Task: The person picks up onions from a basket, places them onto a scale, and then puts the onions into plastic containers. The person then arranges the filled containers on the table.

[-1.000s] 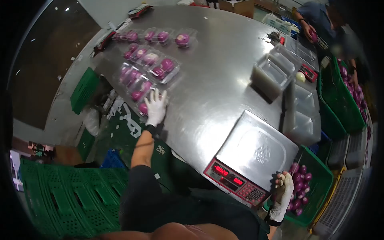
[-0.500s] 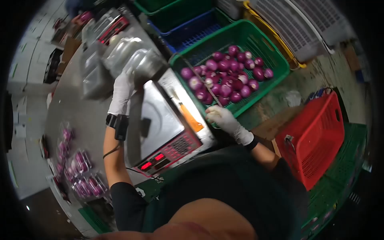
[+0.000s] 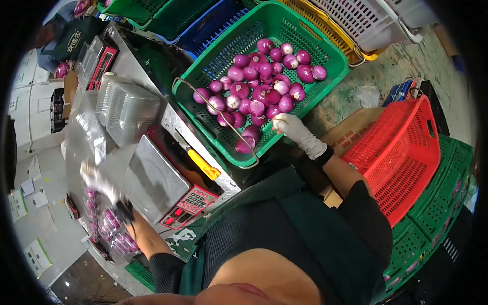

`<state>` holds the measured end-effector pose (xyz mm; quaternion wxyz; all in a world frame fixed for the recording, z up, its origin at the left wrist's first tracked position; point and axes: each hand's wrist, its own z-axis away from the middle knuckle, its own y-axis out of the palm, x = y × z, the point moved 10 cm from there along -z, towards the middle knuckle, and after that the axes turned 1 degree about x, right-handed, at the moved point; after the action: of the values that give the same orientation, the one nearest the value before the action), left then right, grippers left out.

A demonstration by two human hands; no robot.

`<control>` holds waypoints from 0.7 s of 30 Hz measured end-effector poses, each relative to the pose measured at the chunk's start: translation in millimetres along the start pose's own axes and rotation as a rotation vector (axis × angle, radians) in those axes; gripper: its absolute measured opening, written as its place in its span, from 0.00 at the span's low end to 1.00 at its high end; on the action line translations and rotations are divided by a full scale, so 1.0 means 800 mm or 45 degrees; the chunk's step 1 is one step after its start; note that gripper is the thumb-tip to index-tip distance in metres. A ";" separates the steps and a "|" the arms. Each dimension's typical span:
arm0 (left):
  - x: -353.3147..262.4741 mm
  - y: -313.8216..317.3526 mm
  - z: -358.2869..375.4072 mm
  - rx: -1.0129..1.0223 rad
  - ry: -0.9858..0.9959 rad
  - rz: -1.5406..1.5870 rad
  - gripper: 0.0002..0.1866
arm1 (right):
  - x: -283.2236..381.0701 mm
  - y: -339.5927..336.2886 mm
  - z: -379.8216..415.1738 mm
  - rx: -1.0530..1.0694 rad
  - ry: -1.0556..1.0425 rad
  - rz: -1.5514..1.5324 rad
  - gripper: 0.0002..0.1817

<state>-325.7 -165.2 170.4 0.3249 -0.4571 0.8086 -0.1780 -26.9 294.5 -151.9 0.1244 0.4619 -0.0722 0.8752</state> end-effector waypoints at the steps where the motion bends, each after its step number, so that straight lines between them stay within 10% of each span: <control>1: -0.025 -0.046 0.015 -0.048 -0.075 -0.161 0.14 | -0.005 -0.011 0.003 -0.022 0.010 0.011 0.14; 6: 0.001 -0.181 0.151 0.087 0.203 -0.189 0.02 | 0.017 -0.067 -0.001 -0.209 -0.027 0.103 0.08; 7: -0.040 -0.177 0.182 0.144 0.320 -0.275 0.02 | 0.029 -0.075 -0.026 -0.073 -0.384 0.072 0.08; 8: -0.020 -0.176 0.218 0.298 0.242 -0.329 0.05 | 0.012 -0.095 -0.044 -0.207 -0.026 0.060 0.09; 12: -0.040 -0.146 0.268 0.575 0.354 -0.581 0.14 | 0.036 -0.099 -0.125 -0.115 0.047 0.186 0.10; 15: -0.094 -0.162 0.238 0.050 -0.111 -0.108 0.15 | 0.020 -0.084 -0.196 -0.093 -0.143 0.650 0.12; 21: -0.194 -0.003 0.251 0.670 -0.521 0.642 0.12 | -0.038 0.002 -0.244 -0.131 -0.115 2.058 0.20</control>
<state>-128.6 -32.1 82.7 0.6179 -0.1723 0.7409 -0.1989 -165.4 335.8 -286.9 -0.5283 0.2957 -0.4286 0.6706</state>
